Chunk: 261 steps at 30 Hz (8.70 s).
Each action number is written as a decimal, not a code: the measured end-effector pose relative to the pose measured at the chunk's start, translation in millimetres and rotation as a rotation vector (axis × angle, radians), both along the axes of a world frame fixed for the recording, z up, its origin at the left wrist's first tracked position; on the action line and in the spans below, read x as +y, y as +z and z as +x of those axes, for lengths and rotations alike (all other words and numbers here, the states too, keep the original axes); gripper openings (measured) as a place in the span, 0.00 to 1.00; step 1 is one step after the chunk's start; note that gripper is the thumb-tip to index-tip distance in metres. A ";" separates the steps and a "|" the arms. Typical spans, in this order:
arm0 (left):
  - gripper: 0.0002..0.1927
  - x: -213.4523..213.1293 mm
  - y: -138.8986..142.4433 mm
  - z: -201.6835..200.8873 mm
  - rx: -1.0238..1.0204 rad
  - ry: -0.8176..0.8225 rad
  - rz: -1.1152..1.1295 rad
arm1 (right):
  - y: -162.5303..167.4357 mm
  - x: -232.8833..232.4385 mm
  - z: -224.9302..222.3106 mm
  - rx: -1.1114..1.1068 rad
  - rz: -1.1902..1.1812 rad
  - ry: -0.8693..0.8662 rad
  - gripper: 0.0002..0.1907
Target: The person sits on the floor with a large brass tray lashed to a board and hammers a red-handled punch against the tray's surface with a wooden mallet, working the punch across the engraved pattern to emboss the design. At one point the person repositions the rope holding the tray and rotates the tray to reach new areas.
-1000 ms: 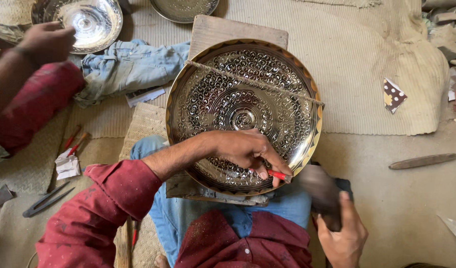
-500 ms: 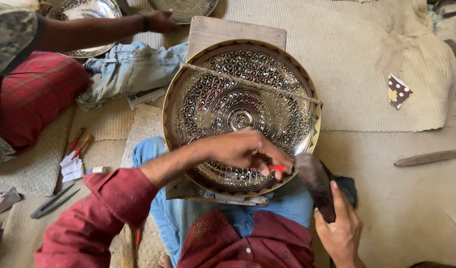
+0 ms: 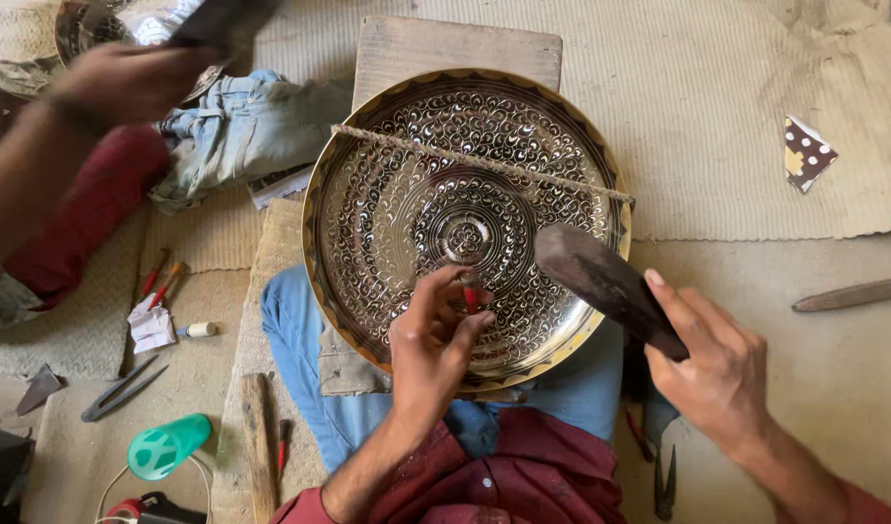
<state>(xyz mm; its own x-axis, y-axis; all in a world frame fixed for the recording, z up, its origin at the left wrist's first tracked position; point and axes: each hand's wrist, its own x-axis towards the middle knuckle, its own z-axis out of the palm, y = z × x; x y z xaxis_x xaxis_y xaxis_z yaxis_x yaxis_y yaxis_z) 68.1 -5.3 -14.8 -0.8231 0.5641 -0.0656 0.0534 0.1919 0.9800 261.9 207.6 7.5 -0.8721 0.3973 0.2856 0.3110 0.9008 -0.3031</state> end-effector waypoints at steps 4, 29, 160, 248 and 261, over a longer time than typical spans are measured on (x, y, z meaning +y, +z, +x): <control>0.26 4.1 -4.0 -3.8 0.020 -0.055 0.051 | 25.6 19.9 -27.4 -0.094 0.053 0.056 0.44; 0.21 7.4 -6.0 -13.9 0.017 -0.017 -0.008 | 80.5 33.5 -98.5 -0.348 -0.007 0.101 0.51; 0.14 -130.7 -93.4 -27.2 0.154 0.564 0.382 | -16.2 -6.0 -105.6 0.441 -1.065 0.100 0.48; 0.12 -17.2 -150.6 -482.1 -0.070 0.850 0.188 | -228.4 18.6 -240.6 0.199 -0.697 -0.725 0.21; 0.15 35.3 -151.3 -667.8 -0.351 1.331 -0.231 | -272.5 35.5 -300.4 0.003 -0.472 -0.812 0.18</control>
